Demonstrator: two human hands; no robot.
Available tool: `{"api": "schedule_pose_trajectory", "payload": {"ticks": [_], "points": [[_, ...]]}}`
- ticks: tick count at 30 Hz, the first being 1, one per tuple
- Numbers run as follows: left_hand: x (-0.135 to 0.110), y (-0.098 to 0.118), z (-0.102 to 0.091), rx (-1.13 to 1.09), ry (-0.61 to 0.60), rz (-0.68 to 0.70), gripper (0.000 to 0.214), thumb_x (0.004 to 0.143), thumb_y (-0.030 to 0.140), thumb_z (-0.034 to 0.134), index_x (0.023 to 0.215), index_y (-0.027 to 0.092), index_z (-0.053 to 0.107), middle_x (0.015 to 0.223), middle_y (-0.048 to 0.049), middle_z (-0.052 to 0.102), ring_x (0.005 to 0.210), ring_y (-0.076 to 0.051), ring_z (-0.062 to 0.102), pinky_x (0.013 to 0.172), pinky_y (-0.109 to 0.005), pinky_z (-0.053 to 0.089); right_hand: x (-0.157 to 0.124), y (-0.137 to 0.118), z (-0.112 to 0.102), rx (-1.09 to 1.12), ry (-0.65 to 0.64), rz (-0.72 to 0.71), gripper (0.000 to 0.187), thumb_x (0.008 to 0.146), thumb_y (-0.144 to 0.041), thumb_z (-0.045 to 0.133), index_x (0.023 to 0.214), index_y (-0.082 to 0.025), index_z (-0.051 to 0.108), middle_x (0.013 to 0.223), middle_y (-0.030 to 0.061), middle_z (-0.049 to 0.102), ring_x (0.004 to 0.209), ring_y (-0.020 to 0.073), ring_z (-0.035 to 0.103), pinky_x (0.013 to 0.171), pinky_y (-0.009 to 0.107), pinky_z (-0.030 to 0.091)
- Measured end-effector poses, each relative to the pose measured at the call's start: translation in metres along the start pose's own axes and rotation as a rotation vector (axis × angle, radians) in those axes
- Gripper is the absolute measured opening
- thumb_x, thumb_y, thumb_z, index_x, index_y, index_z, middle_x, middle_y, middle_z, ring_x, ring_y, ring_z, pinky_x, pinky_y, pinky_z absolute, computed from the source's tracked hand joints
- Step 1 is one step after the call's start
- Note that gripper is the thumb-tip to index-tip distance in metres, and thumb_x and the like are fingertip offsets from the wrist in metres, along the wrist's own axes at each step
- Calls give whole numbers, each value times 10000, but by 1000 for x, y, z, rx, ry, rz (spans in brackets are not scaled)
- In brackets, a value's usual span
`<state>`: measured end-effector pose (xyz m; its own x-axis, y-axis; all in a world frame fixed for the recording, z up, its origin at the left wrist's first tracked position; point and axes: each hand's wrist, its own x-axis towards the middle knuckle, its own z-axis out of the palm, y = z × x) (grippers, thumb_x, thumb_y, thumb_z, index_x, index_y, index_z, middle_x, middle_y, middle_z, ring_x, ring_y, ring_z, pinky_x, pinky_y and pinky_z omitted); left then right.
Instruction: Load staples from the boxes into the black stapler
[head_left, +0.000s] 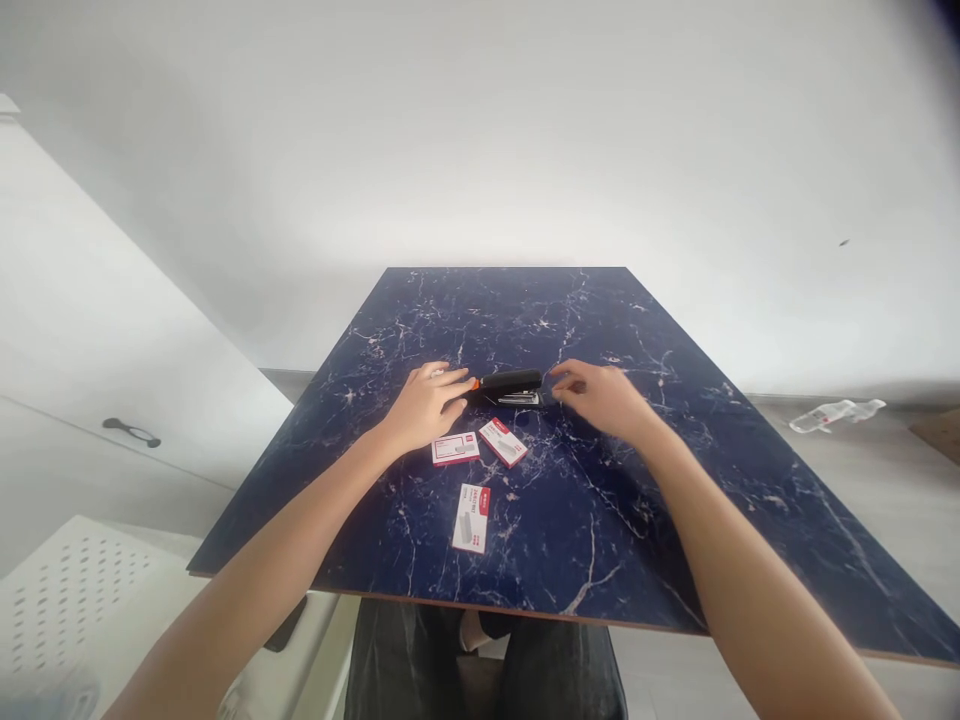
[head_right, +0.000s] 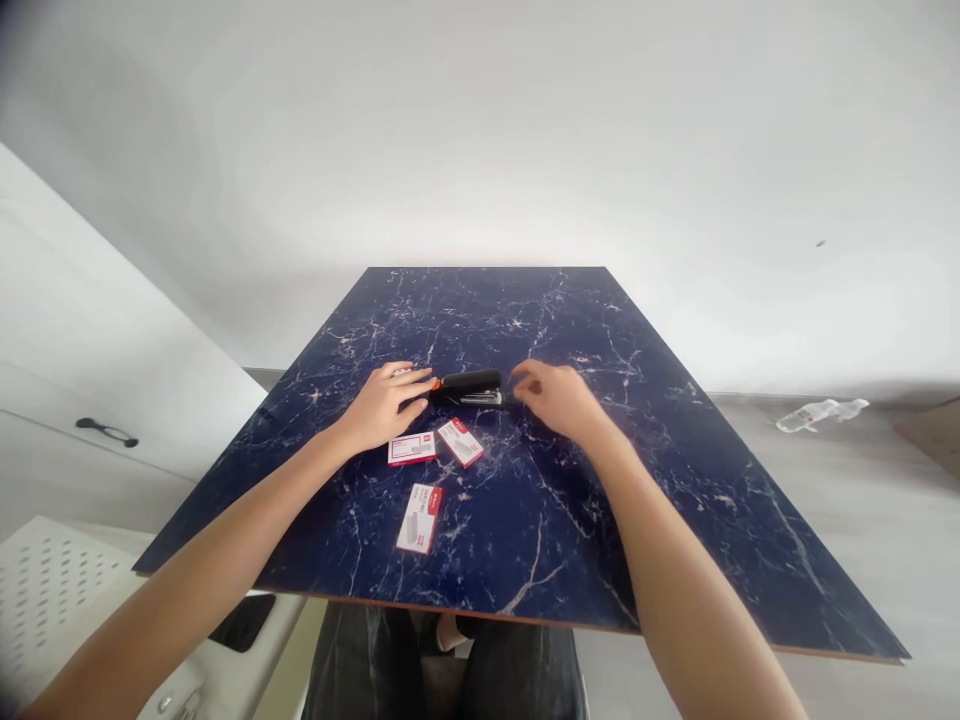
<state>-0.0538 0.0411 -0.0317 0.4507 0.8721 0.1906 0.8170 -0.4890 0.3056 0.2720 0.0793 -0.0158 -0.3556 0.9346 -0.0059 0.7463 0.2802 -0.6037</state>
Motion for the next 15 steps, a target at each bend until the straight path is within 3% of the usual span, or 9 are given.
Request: {"api": "schedule_pose_trajectory", "payload": {"ticks": [2,5,10,15], "points": [[-1,0,1,9,0,10,418,1036,316,471,1415,280,642,1523,-26,567,1446,-370,395,1145,-639,358,-1,0,-6,17,-2,15,314,895,-249,658,1209,-247,676,1027,27,791,961,251,748,944,414,582],[-1,0,1,16,-3,13,429,1036,295,458,1430,280,629,1519,-26,572,1449,-370,387,1148,-639,355,0,-6,3,87,-48,-17,460,845,-283,733,1292,-240,634,1124,48,770,970,249,744,925,397,594],[-1,1,2,27,-17,-6,420,1030,295,474,1411,261,647,1513,-52,575,1446,-385,391,1150,-639,353,6,-10,21,46,-20,-42,345,884,-303,690,1224,-252,664,1068,43,779,931,248,742,886,389,589],[-5,-4,-7,-40,3,-12,416,1035,377,487,1411,287,639,1524,-50,560,1476,-377,347,1179,-646,312,0,17,-13,-105,-76,-5,380,895,-345,648,1267,-271,651,1105,44,774,914,262,736,827,409,594]]}}
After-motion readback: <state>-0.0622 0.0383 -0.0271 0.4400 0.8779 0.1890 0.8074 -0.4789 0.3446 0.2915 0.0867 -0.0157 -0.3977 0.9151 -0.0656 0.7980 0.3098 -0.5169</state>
